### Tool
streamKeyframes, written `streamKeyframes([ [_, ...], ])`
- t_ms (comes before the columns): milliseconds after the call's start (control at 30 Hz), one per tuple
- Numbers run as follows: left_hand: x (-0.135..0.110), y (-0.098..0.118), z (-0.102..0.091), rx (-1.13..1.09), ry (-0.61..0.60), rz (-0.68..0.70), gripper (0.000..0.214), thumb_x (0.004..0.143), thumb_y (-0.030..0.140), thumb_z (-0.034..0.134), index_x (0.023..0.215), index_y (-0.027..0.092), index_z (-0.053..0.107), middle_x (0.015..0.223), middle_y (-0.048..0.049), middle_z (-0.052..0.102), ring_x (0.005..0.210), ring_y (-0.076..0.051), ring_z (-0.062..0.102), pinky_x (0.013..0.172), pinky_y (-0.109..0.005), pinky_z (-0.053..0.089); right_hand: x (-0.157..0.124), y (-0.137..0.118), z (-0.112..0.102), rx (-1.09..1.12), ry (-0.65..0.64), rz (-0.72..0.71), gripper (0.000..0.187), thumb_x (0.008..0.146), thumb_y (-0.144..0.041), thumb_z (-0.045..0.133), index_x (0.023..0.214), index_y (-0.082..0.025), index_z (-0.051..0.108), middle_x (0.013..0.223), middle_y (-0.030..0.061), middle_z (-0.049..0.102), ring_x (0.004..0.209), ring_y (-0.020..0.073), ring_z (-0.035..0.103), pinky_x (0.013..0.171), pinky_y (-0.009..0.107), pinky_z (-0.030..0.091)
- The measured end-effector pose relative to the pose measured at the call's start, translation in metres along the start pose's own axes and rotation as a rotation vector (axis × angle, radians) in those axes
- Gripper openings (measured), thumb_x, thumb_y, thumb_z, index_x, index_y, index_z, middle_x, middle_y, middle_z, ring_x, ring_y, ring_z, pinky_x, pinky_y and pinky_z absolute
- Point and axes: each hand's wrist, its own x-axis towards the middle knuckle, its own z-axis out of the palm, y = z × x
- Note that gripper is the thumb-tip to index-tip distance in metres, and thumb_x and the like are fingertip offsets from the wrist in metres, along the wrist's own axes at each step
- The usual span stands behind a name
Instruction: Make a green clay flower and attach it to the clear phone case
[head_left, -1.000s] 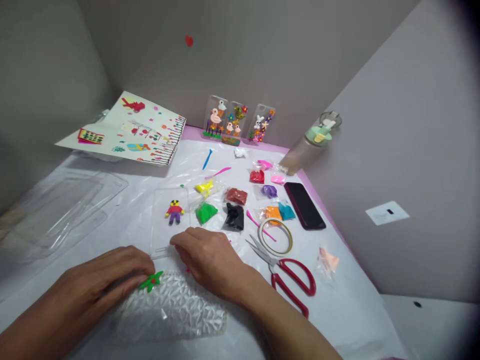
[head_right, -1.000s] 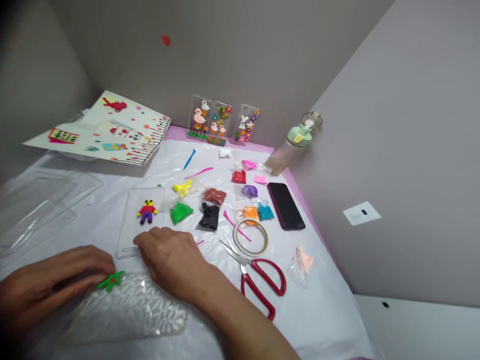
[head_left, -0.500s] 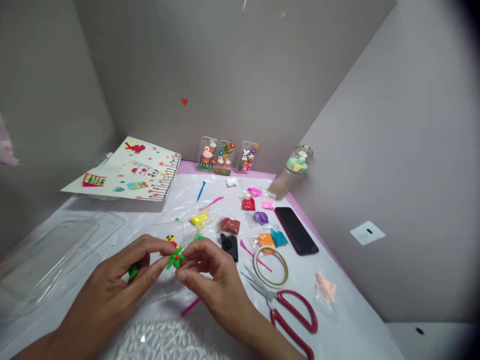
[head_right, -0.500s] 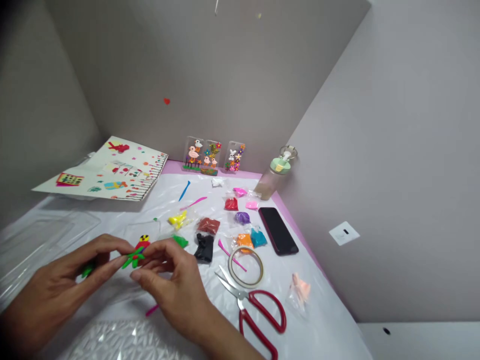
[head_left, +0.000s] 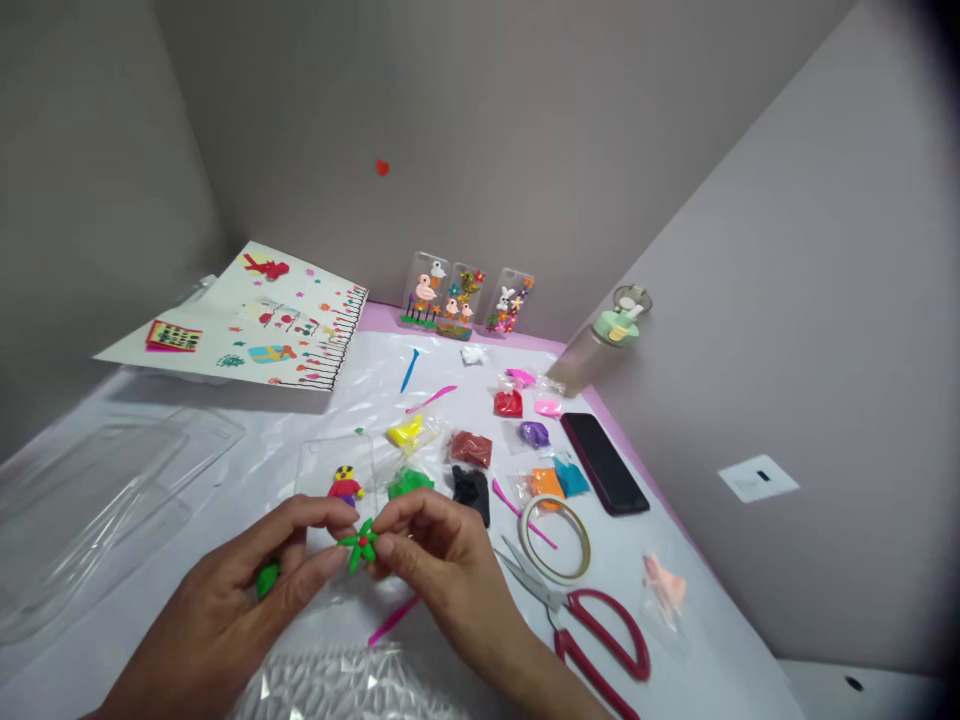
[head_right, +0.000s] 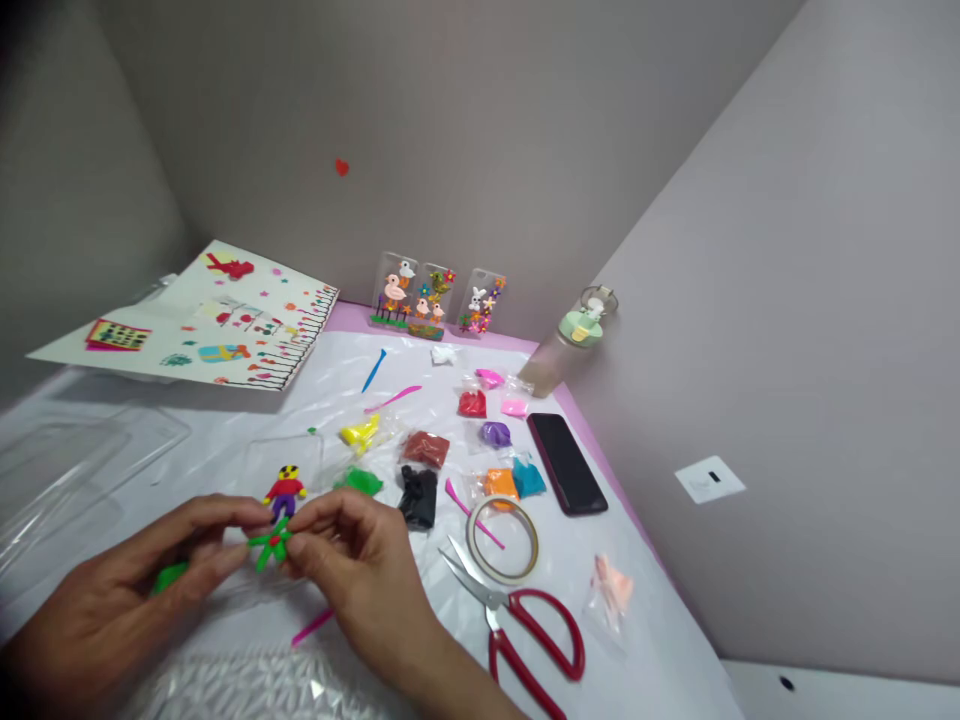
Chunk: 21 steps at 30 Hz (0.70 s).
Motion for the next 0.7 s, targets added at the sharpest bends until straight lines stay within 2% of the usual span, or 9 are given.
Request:
streamKeyframes([
  [100,0.000,-0.001,0.003,-0.082,-0.028,-0.064,0.045,0.085,0.066,0.080,0.116,0.032,0.078,0.088,0.0000,0.078,0.070,-0.019,0.069,0.062,-0.023,0.058,-0.004,0.001,0.003,-0.192,0.051,-0.069,0.011,0.087,-0.026,0.087,0.091,-0.019,0.079,0.086,-0.0013,0.075,0.079,0.0099,0.066,0.077,0.020,0.051],
  [167,0.001,-0.001,0.005,-0.129,-0.052,-0.079,0.045,0.083,0.066,0.080,0.113,0.032,0.078,0.079,0.0016,0.073,0.065,-0.018,0.065,0.063,-0.024,0.057,-0.006,0.001,0.004,-0.317,0.060,-0.115,0.003,0.090,-0.022,0.080,0.092,-0.020,0.080,0.091,0.0003,0.078,0.085,0.0119,0.069,0.082,0.022,0.052],
  [267,0.003,0.001,0.007,-0.146,-0.076,-0.117,0.039,0.086,0.063,0.078,0.108,0.031,0.078,0.067,0.0052,0.060,0.061,-0.016,0.059,0.061,-0.023,0.054,-0.008,0.001,0.005,-0.404,0.052,-0.150,0.006,0.093,-0.022,0.076,0.094,-0.020,0.081,0.094,0.0019,0.079,0.088,0.0138,0.070,0.083,0.023,0.053],
  [400,0.005,0.007,0.007,-0.150,-0.119,-0.118,0.035,0.088,0.060,0.075,0.106,0.029,0.077,0.062,0.0064,0.053,0.062,-0.018,0.063,0.061,-0.025,0.056,-0.008,0.000,0.005,-0.410,0.052,-0.175,0.007,0.094,-0.024,0.075,0.094,-0.020,0.080,0.092,0.0013,0.077,0.085,0.0132,0.069,0.080,0.024,0.053],
  [467,0.005,0.009,0.007,-0.159,-0.112,-0.102,0.031,0.091,0.057,0.072,0.106,0.029,0.076,0.062,0.0060,0.055,0.062,-0.019,0.065,0.062,-0.027,0.059,-0.008,0.000,0.006,-0.361,0.051,-0.162,0.009,0.093,-0.028,0.079,0.097,-0.020,0.078,0.091,0.0005,0.076,0.084,0.0131,0.068,0.080,0.024,0.052],
  [600,0.005,0.010,0.010,-0.201,-0.080,-0.059,0.022,0.094,0.050,0.069,0.105,0.033,0.077,0.061,0.0054,0.060,0.059,-0.022,0.068,0.058,-0.030,0.060,-0.006,0.001,0.008,-0.281,0.048,-0.089,0.029,0.083,-0.032,0.092,0.102,-0.021,0.073,0.087,-0.0019,0.071,0.082,0.0133,0.065,0.082,0.025,0.052],
  [700,0.007,0.010,0.006,-0.175,-0.107,-0.048,0.022,0.094,0.050,0.068,0.105,0.034,0.079,0.059,0.0053,0.062,0.057,-0.022,0.069,0.057,-0.031,0.061,-0.005,0.003,0.009,-0.279,0.046,-0.076,0.028,0.082,-0.031,0.093,0.096,-0.020,0.072,0.087,-0.0015,0.070,0.081,0.0131,0.062,0.081,0.024,0.050],
])
